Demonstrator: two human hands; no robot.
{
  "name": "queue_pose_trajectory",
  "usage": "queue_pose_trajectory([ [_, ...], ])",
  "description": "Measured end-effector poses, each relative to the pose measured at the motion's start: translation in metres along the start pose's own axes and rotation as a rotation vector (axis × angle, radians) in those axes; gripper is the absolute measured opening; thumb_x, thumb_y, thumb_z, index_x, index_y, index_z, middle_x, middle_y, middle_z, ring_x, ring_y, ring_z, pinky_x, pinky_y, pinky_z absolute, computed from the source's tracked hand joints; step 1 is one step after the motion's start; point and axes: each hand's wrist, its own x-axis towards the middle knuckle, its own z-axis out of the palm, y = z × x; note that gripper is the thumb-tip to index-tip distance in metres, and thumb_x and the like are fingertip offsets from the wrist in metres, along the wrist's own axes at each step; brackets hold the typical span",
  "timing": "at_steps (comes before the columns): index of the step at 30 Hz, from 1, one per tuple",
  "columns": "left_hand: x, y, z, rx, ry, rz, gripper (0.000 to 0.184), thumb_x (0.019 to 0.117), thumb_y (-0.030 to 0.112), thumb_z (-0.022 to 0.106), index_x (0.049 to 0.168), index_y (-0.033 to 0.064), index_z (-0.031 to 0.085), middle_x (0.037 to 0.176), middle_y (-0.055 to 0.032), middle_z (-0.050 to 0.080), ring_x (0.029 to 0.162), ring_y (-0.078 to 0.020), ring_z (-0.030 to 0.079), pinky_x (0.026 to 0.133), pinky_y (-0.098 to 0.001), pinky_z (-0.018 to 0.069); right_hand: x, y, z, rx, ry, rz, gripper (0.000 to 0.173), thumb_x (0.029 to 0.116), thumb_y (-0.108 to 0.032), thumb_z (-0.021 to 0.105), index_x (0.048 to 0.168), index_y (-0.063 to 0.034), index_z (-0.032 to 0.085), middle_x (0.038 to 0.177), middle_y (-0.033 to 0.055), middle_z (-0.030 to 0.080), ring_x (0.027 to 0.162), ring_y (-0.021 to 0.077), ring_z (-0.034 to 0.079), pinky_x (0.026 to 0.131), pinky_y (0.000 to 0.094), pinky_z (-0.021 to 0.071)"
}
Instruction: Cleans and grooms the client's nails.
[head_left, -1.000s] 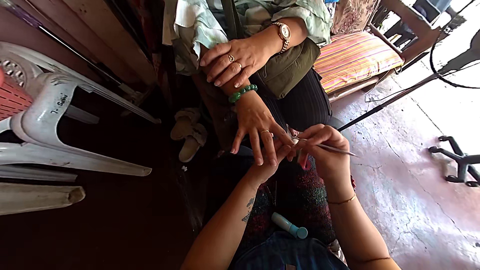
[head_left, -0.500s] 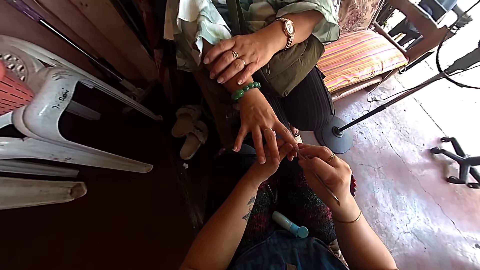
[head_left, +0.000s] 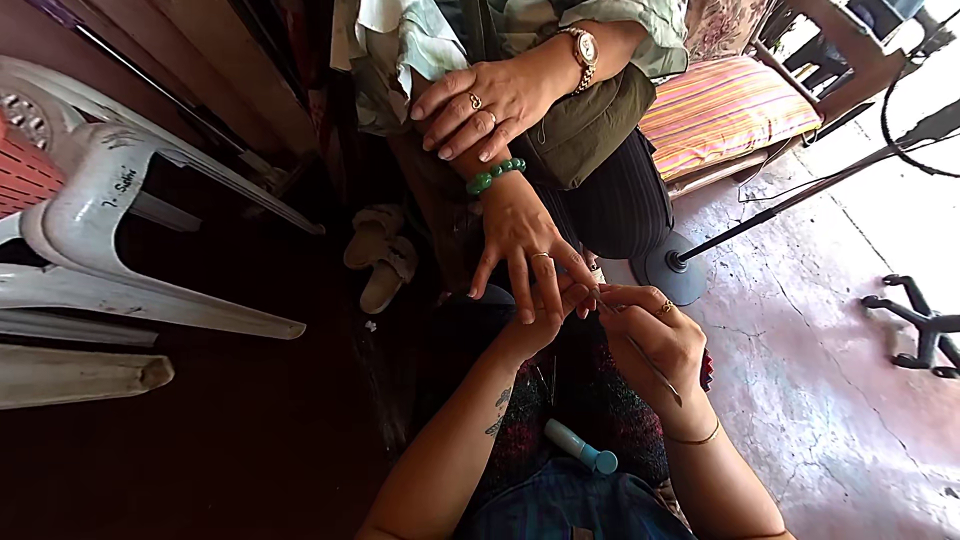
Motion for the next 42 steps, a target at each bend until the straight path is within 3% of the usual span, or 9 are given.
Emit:
queue_pose_trajectory([
  [13,0.0005,-0.0004,-0.0036,0.029,-0.036,0.014,0.022,0.1060,0.015,0.049,0.095,0.0116,0.068,0.081,0.0073,0.065,0.078,-0.0005,0.062,0.079,-0.0186,0.0520,0.0030,-0.0005,-0.0009,0.067,0.033,0.110,0.017,0.0865,0.005,0.068,0.071,-0.0021,0.066,0.093,0.0107,0.075,0.095,0.0131,0.073,0.080,0.0222,0.0598],
  [42,0.0013,0.0002,-0.0034,0.049,-0.035,0.025,0.020,0.1059,0.015,0.049,0.097,0.0114,0.067,0.081,0.0075,0.064,0.077,-0.0001,0.061,0.077,-0.0178,0.0514,0.0054,0.0054,0.0004,0.150,0.058,0.152,0.013,0.0835,0.005,0.069,0.073,-0.0027,0.067,0.094,0.0082,0.074,0.093,0.0106,0.072,0.077,0.0215,0.0590],
])
